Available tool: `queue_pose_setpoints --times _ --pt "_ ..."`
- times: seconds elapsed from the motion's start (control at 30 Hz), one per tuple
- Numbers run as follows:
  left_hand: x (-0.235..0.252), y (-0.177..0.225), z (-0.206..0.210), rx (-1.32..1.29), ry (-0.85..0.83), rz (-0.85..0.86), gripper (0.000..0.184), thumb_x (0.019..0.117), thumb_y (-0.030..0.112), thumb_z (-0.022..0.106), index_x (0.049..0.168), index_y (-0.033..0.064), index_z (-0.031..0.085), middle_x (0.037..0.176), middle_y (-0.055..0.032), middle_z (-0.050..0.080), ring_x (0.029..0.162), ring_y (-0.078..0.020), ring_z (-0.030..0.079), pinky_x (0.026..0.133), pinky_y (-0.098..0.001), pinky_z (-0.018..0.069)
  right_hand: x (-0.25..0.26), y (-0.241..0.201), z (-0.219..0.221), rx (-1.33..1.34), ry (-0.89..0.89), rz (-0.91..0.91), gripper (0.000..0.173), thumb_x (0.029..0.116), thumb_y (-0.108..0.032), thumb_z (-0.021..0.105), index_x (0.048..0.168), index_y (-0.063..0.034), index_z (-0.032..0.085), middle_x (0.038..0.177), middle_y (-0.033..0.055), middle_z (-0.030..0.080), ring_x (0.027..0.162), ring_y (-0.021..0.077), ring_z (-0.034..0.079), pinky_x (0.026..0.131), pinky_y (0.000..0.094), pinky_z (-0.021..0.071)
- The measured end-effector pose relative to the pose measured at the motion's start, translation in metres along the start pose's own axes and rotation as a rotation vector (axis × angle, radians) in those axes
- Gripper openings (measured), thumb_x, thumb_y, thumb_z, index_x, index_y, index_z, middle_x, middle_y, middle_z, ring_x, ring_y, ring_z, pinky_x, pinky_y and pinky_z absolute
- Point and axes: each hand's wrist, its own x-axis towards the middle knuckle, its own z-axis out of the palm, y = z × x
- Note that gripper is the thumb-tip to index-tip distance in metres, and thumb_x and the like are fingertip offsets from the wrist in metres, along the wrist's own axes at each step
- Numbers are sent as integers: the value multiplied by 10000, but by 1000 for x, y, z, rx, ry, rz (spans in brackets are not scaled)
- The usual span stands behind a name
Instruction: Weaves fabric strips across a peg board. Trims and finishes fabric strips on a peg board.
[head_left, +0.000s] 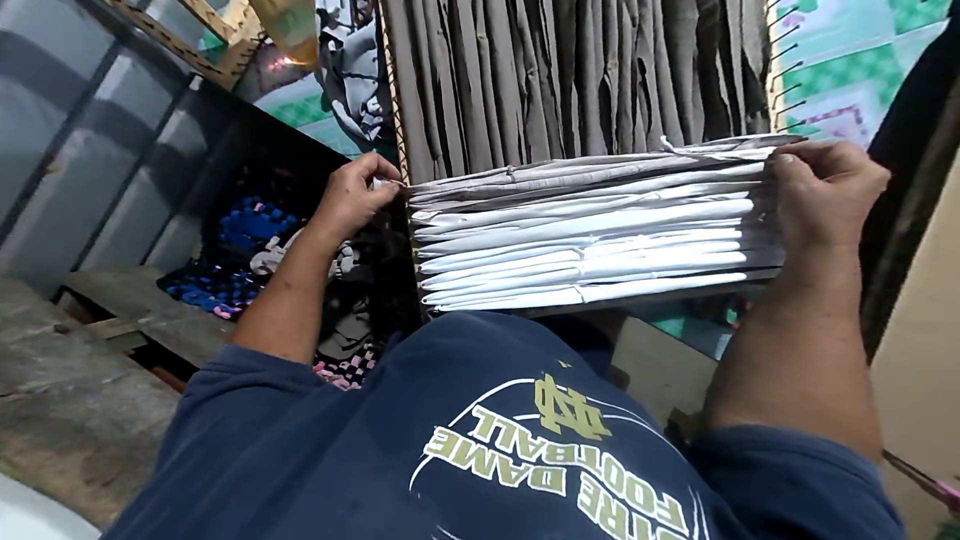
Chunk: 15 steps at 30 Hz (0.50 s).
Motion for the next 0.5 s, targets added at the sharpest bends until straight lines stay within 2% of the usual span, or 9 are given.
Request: queue_pose_setpoints --times 0.07,0.13,0.23,0.33,0.4,0.5 --pt "5 7 -1 222 46 115 230 971 102 657 1152 -38 674 1127 -238 676 1017 -347 657 931 -520 508 -1 -5 0 -18 -6 -1 332 1004 -150 557 1187 115 639 1173 256 637 1042 142 605 960 263 475" --pt "9 10 -3 367 64 256 234 966 96 666 1141 -59 667 1096 -276 665 989 -417 662 893 -558 519 -1 -3 0 -23 2 -4 335 1004 -152 558 1190 114 641 1187 266 633 1058 157 605 971 269 469" --pt "13 10 -7 486 44 494 186 959 50 665 1102 -69 662 1059 -273 671 1003 -438 674 888 -552 543 1 2 0 10 18 1 315 999 -145 571 1178 104 644 1140 214 642 993 76 597 923 218 475" --pt "17 10 -12 553 -4 647 141 986 34 613 1077 -64 656 1038 -277 662 958 -460 682 819 -567 561 1 1 1 50 23 12 298 991 -134 578 1166 100 637 1097 155 647 944 8 585 883 175 478" --pt "23 13 -18 586 -69 714 138 1012 46 579 1078 -54 648 1041 -273 660 947 -465 683 790 -572 562 2 1 1 57 25 19 298 992 -136 577 1167 99 633 1087 139 646 928 -8 578 872 166 474" --pt "37 25 -27 592 -216 772 130 992 30 609 1092 -43 648 1060 -274 658 973 -468 678 818 -582 557 4 0 2 15 44 41 320 995 -161 570 1178 93 636 1079 155 650 906 16 584 862 191 483"
